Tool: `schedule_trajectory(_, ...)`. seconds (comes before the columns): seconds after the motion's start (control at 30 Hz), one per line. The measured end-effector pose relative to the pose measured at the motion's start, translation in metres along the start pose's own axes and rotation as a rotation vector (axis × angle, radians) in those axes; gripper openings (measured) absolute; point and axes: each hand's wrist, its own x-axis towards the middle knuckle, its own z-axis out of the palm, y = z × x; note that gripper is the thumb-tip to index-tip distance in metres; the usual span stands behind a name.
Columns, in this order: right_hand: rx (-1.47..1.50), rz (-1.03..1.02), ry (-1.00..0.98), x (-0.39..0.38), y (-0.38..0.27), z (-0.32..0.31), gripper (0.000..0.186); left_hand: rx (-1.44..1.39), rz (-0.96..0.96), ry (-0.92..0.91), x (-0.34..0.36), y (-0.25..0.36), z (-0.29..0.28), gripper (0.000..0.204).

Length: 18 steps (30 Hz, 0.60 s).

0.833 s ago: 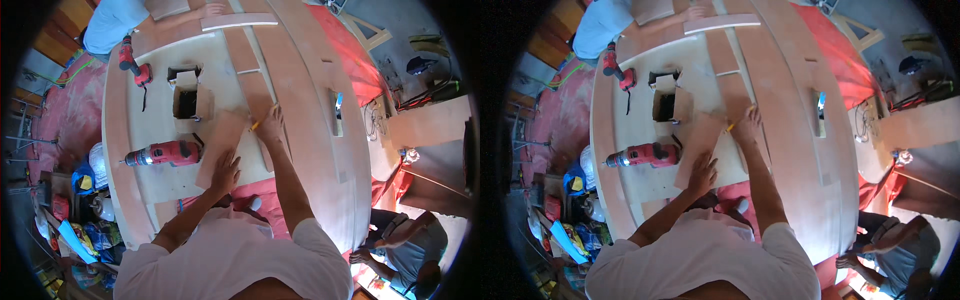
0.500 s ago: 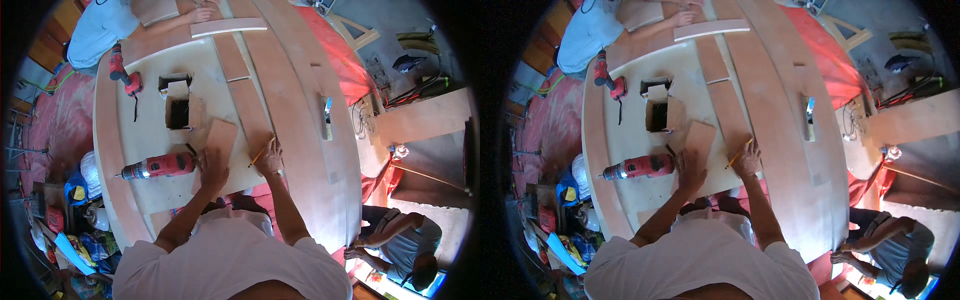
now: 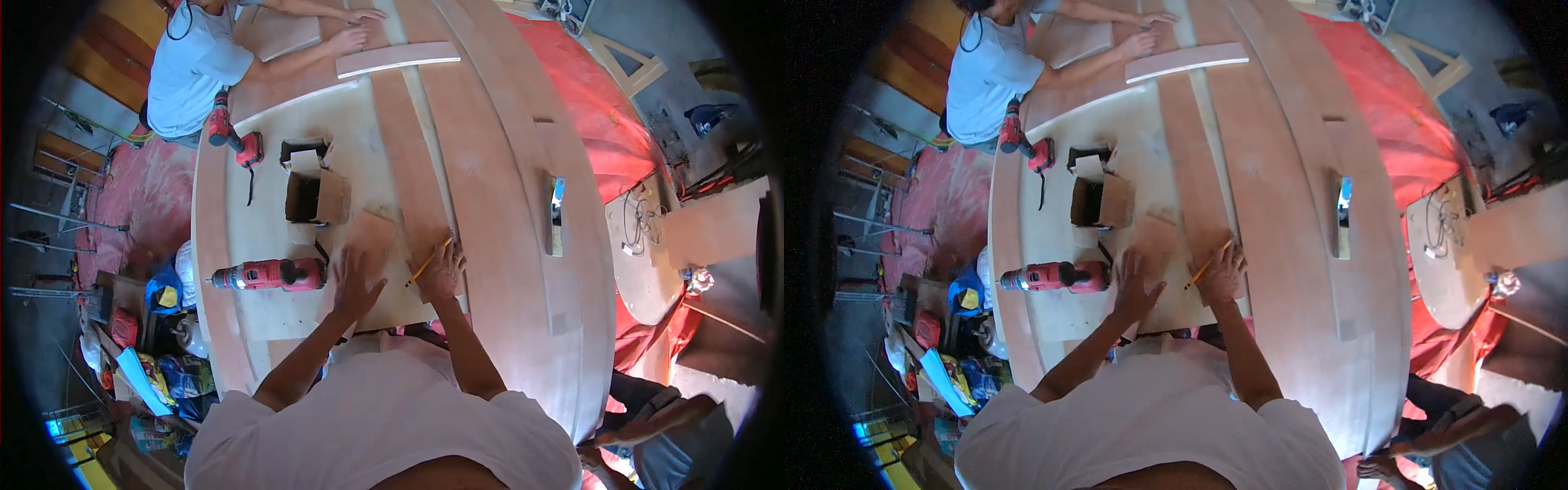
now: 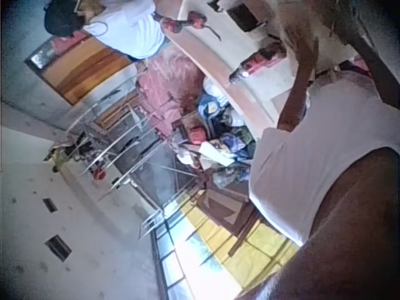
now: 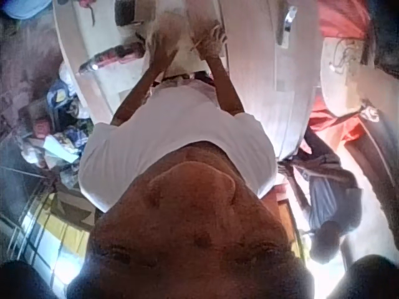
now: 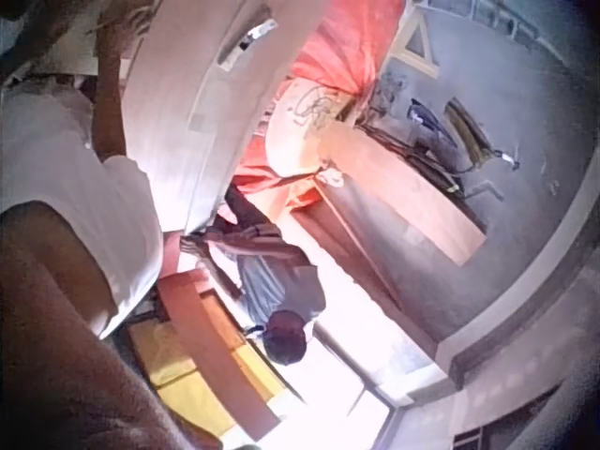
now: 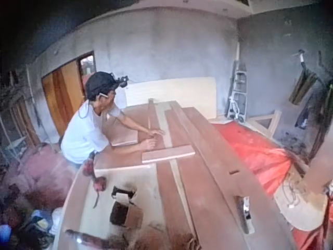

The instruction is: The person organizes power drills and then marks measurements on wooden planks with a pencil while other people assist in holding and positioning the materials.

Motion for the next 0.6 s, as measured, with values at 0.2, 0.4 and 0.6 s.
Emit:
schedule_trajectory(0.2,0.227,-0.079,0.143,0.035,0.053,0.021,0.073,-0.389,0.053,0.224,0.161,0.026,0.056,0.059)
schedule_trajectory(0.4,0.236,-0.215,-0.051,0.075,-0.01,0.005,0.059,-0.363,-0.054,0.232,0.278,-0.051,0.072,0.059)
schedule_trajectory(0.6,0.316,-0.329,0.16,0.126,0.03,0.02,0.054,-0.237,-0.209,0.371,0.27,0.003,0.084,0.044)
